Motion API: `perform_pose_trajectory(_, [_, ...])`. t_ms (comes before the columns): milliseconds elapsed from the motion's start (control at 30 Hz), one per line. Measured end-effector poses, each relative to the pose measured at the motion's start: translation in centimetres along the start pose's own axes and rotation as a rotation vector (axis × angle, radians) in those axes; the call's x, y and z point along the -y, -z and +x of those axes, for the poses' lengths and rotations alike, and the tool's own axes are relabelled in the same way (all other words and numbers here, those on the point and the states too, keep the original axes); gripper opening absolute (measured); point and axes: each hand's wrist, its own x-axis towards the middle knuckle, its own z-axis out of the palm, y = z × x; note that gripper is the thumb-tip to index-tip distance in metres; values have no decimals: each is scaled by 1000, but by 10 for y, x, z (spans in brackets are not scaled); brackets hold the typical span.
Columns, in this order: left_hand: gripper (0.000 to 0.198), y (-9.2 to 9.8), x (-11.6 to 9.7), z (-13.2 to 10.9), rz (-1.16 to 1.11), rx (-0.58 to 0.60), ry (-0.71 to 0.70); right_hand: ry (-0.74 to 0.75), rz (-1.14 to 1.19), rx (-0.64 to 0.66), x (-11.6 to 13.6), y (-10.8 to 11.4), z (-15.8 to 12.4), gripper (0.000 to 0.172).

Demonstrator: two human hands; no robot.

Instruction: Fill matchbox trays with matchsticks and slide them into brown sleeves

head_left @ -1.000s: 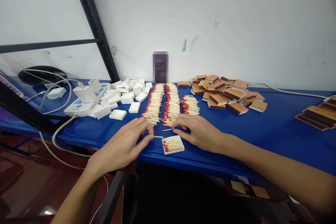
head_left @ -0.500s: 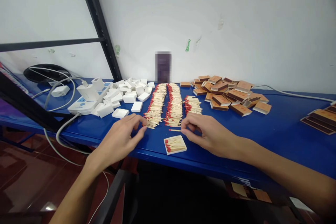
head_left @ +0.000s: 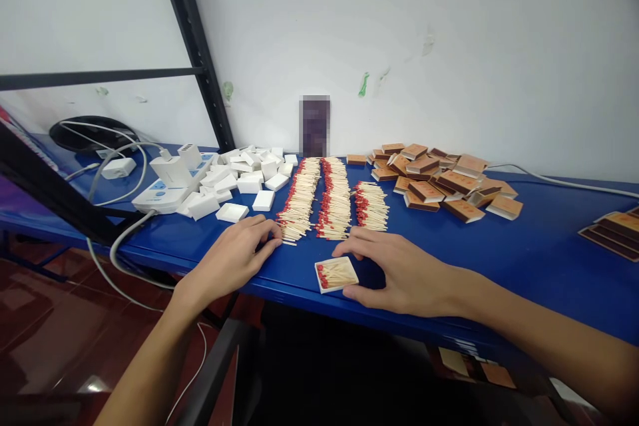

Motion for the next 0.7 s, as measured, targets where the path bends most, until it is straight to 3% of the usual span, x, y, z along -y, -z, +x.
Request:
perform_pose_trajectory(100, [24,0,0,-1,8,12,-14,-46,-27,-2,2,-2,2,26])
perform_pose_trajectory(267, [21,2,-4,-3,-45,-11,-37,-73,-44,-31,1,-4,4,27])
perform_pose_trajectory(700, [12,-5,-58,-5,-132,43,-164,-57,-70,-77,5,-9,2,32])
